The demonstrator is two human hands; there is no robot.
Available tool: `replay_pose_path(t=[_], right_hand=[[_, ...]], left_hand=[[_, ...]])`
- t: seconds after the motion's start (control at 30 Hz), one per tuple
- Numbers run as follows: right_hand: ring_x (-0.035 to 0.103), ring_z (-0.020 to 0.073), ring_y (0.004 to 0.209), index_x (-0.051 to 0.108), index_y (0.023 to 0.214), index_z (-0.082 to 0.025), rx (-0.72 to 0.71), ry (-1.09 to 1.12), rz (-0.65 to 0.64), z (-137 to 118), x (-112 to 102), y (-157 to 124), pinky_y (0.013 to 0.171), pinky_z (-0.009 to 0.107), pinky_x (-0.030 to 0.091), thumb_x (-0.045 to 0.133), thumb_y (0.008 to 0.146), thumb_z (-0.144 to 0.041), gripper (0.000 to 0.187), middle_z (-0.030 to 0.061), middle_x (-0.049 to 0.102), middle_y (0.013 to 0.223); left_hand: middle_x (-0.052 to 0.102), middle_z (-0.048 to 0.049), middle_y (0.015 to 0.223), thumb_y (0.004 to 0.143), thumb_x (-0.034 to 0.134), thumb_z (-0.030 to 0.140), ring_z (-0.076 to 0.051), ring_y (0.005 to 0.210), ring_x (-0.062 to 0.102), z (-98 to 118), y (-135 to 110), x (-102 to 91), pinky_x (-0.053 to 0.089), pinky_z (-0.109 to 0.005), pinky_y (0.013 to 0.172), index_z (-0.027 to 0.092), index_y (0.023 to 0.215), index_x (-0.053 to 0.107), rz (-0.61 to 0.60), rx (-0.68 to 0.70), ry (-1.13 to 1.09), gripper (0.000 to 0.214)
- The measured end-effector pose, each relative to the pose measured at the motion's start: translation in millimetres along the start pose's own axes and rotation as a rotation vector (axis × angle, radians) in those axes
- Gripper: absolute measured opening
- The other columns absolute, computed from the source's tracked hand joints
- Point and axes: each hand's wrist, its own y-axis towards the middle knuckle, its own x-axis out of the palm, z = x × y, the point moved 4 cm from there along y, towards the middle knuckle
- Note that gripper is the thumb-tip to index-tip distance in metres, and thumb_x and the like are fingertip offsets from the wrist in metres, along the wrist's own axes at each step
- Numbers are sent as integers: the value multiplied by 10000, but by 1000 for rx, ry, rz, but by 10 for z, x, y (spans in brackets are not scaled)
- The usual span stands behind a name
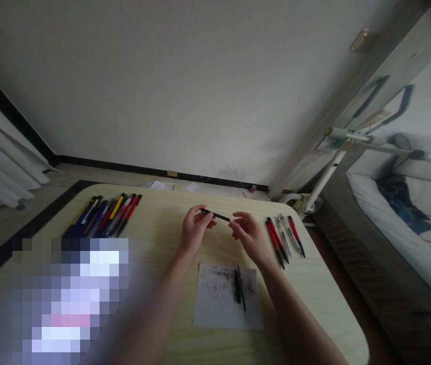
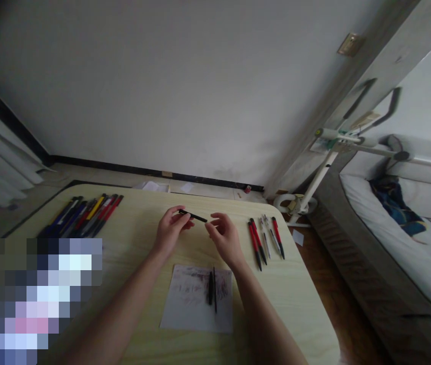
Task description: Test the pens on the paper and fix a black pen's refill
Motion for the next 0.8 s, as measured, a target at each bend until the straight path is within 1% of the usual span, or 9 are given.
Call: replay_pose_path(t=[0.07,0.17,0.27,0.37,0.5,0.6,0.73,0.8], right_hand=[[536,115,572,543,928,-170,-9,75,-21,40,48,42,514,235,449,570,705,-382,308,17,582,704],[526,108,554,571,838,-169,18,145,-4,130,41,50,518,238,442,577,700,-359,234,-3,565,650],[505,100,525,582,851,-166,50,192,45,226,-35,38,505,233,424,575,702,-342,231,-21,544,596],[501,97,525,588,868,-162,64,218,74,294,-106,37,496,229,413,583,689,-332,247,-18,551,614],[490,95,511,590,875,-159,89,224,73,317,-129,48,480,223,402,582,682,-338,264,-22,548,600],[482,95,497,594,866,-158,104,219,62,303,-124,53,471,221,395,573,690,-345,258,-27,542,573],[485,87,496,583,885,-161,103,247,83,304,-146,56,471,220,396,544,713,-351,259,1,593,672],[487,84,495,580,890,-160,100,270,90,321,-160,63,468,216,391,545,715,-345,257,5,597,681]], left_hand=[[653,-50,737,661,649,327,-146,599,627,9,-5,13,488,-266,595,134,1057,494,-16,0,24,467],[658,-61,782,670,645,326,-153,640,636,13,-20,50,495,-274,629,131,1105,504,-56,-1,70,497],[654,-58,799,680,636,329,-153,664,639,4,-29,72,501,-278,653,130,1081,535,-75,-7,98,459],[655,-54,773,669,644,335,-159,664,641,-8,-24,81,507,-285,655,123,1009,568,-96,-29,100,408],[659,-49,748,653,658,347,-155,645,638,-8,-16,79,511,-297,652,126,954,576,-93,-55,92,382],[658,-44,734,660,653,351,-142,609,629,0,-16,80,506,-276,619,127,892,580,-77,-40,131,330],[657,-48,739,692,625,350,-127,588,615,3,-23,96,492,-250,589,130,888,584,-81,3,203,297],[654,-48,734,701,615,349,-124,582,609,3,-24,101,488,-247,584,128,904,587,-80,21,228,301]])
